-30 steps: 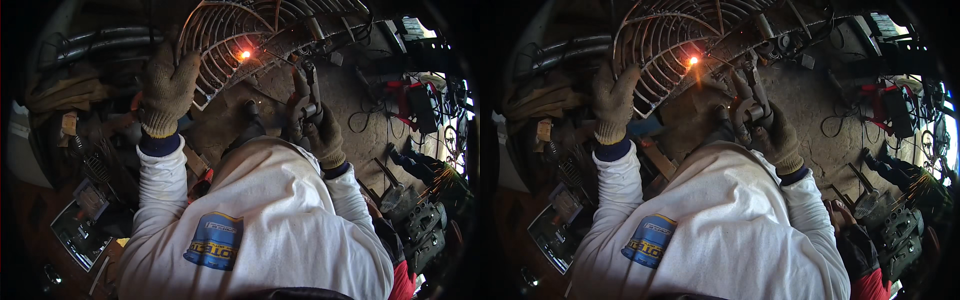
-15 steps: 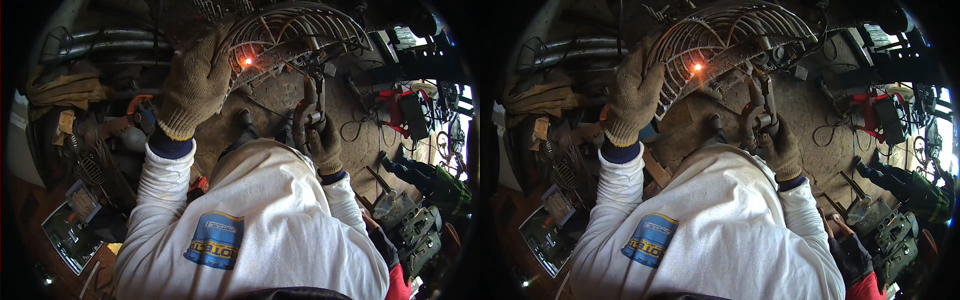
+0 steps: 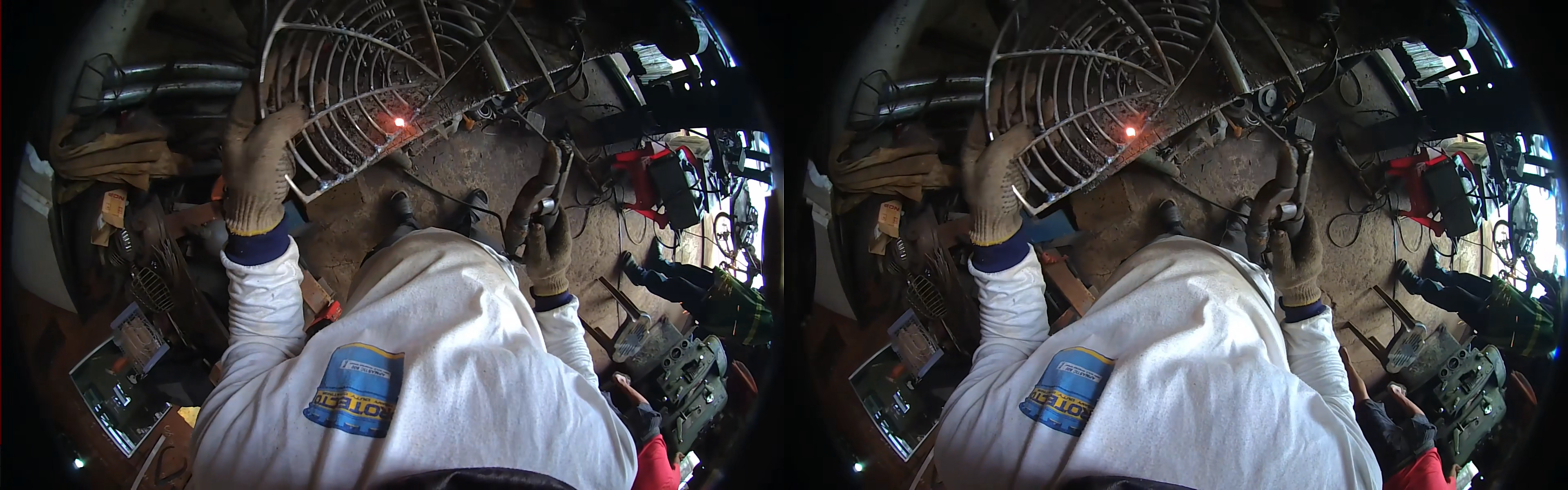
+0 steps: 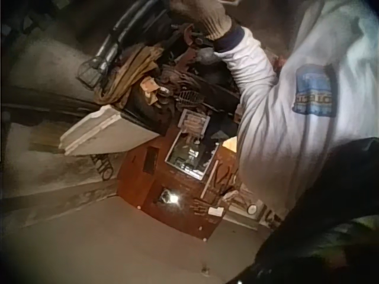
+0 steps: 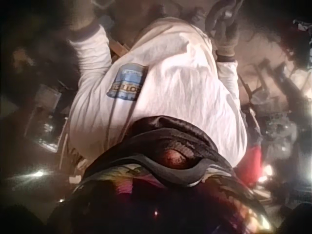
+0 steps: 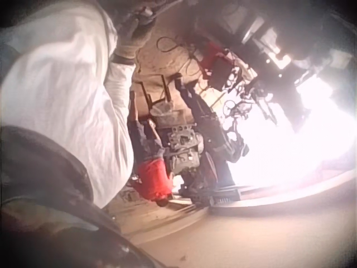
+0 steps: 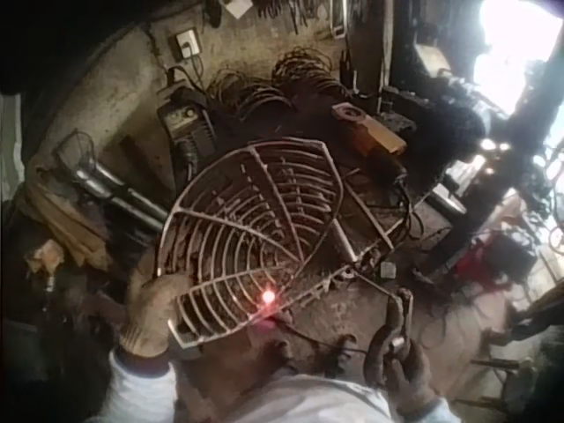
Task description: The person welds a metal wire frame using a welding tool, then uses a hammer to tap on the welded joints while holding the frame by hand.
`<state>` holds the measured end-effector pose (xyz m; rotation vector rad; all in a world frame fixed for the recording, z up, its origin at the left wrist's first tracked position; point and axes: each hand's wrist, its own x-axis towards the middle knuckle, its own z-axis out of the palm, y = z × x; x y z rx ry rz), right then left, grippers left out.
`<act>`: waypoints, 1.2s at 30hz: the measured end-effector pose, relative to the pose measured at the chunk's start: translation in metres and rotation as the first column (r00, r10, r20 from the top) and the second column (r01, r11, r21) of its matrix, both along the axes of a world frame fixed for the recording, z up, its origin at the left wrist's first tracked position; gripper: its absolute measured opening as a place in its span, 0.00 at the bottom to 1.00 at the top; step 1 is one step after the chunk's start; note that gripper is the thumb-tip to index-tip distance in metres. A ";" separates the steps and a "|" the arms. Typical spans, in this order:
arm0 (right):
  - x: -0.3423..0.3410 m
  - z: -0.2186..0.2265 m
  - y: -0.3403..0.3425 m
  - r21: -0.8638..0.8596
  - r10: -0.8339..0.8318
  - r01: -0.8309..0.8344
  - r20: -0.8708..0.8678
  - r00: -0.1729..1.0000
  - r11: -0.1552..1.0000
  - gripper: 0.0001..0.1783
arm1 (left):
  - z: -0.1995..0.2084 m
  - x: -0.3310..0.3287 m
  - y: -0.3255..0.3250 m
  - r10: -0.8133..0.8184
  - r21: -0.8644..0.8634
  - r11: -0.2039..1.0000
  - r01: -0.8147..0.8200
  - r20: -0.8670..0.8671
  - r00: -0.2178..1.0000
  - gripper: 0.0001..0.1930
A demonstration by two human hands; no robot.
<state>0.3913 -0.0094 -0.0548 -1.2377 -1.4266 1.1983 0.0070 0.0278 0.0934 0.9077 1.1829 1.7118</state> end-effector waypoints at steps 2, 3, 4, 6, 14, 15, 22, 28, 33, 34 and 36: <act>0.006 -0.005 0.002 -0.048 -0.003 0.003 -0.008 1.000 0.999 0.30 | 0.007 -0.001 -0.002 0.002 -0.010 1.000 -0.001 0.061 0.998 0.28; 0.008 -0.004 0.003 -0.035 -0.009 0.008 -0.008 1.000 0.999 0.29 | 0.010 0.001 -0.004 0.026 0.019 0.999 -0.027 0.080 0.996 0.27; 0.009 -0.005 0.004 -0.035 -0.009 0.008 -0.011 1.000 0.999 0.29 | 0.012 0.001 -0.005 0.049 0.047 0.997 -0.054 0.100 0.994 0.26; 0.010 -0.006 0.005 -0.022 -0.044 0.044 0.007 0.999 0.999 0.28 | 0.006 -0.009 -0.010 0.041 0.038 0.998 -0.047 0.150 0.988 0.27; 0.016 -0.008 0.013 -0.030 -0.040 0.041 0.012 0.999 0.999 0.27 | -0.004 -0.027 -0.016 0.187 -0.156 0.972 -0.178 0.042 0.981 0.24; 0.016 -0.008 0.014 -0.032 -0.039 0.039 0.000 0.999 0.999 0.27 | -0.003 -0.024 -0.014 0.186 -0.157 0.972 -0.178 0.043 0.982 0.24; 0.013 -0.002 0.014 -0.078 -0.091 0.086 -0.053 0.994 0.993 0.22 | 0.008 -0.017 -0.012 0.022 0.013 1.000 -0.027 0.282 0.959 0.26; 0.015 -0.005 0.015 -0.073 -0.061 0.059 -0.026 0.998 0.996 0.25 | 0.011 -0.010 -0.010 0.051 0.048 0.997 -0.058 0.131 0.990 0.28; 0.013 -0.006 0.015 -0.085 -0.100 0.096 -0.035 0.994 0.992 0.22 | 0.037 0.012 -0.010 -0.033 0.100 0.995 0.011 0.222 0.975 0.28; 0.013 -0.006 0.015 -0.086 -0.097 0.094 -0.034 0.995 0.992 0.22 | 0.037 0.013 -0.009 0.016 0.059 0.998 -0.023 0.110 0.994 0.28; 0.011 -0.004 0.014 -0.146 -0.105 0.098 -0.044 0.993 0.984 0.21 | 0.036 0.008 -0.010 0.066 0.016 0.998 -0.066 -0.018 0.998 0.27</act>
